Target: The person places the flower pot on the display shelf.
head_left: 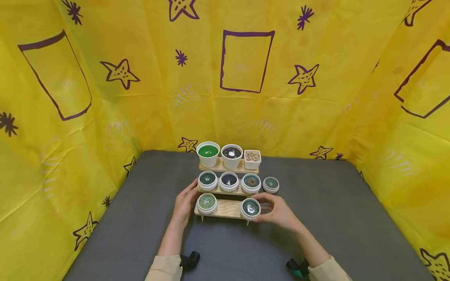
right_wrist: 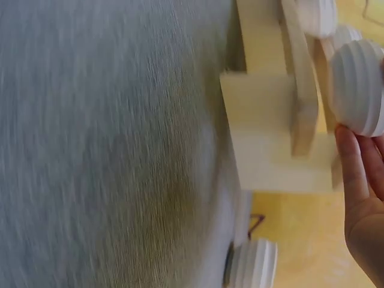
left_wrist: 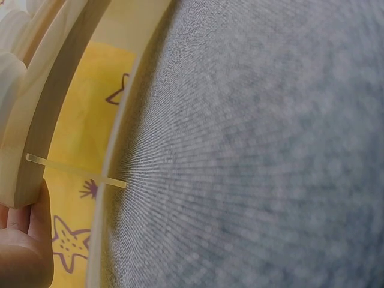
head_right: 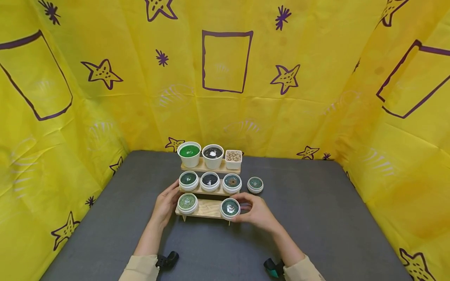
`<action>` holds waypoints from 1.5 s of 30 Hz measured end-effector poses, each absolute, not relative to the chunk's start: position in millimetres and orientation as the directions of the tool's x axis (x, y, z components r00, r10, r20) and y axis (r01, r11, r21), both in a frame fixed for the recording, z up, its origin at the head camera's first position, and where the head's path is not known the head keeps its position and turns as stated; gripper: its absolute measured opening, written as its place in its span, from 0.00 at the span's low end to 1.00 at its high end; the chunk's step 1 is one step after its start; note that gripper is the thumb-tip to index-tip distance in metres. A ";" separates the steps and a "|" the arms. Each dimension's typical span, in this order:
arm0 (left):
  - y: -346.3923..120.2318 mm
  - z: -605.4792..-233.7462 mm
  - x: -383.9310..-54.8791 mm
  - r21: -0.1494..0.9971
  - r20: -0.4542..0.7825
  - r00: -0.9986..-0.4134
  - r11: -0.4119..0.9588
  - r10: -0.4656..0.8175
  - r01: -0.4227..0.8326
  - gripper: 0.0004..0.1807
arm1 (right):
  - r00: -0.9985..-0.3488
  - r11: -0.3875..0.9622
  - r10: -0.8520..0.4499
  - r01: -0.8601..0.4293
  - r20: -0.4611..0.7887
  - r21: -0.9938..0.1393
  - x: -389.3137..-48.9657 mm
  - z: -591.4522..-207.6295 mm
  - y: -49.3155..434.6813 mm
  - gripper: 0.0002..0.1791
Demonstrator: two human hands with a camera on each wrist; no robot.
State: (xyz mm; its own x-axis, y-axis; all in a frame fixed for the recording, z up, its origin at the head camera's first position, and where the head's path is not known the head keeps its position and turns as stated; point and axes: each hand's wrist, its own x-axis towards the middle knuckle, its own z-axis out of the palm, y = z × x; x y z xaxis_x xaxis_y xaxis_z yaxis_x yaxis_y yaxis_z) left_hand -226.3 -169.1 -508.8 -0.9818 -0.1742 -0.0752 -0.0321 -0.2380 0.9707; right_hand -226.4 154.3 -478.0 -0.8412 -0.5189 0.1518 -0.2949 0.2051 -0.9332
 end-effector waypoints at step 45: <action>-169.2 -509.2 -226.2 0.966 -0.072 -0.982 -0.257 -0.177 -0.025 0.25 | -0.933 0.165 -0.331 -0.207 0.144 -0.964 -212.9 -491.3 74.8 0.33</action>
State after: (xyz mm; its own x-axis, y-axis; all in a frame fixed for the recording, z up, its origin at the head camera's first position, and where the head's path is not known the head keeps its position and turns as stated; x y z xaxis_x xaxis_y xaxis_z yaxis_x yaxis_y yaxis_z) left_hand -226.2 -169.2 -509.2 -0.9816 -0.1769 -0.0723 -0.0248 -0.2573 0.9660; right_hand -212.9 74.8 -491.3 -0.9327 -0.3308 0.1437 -0.2072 0.1654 -0.9642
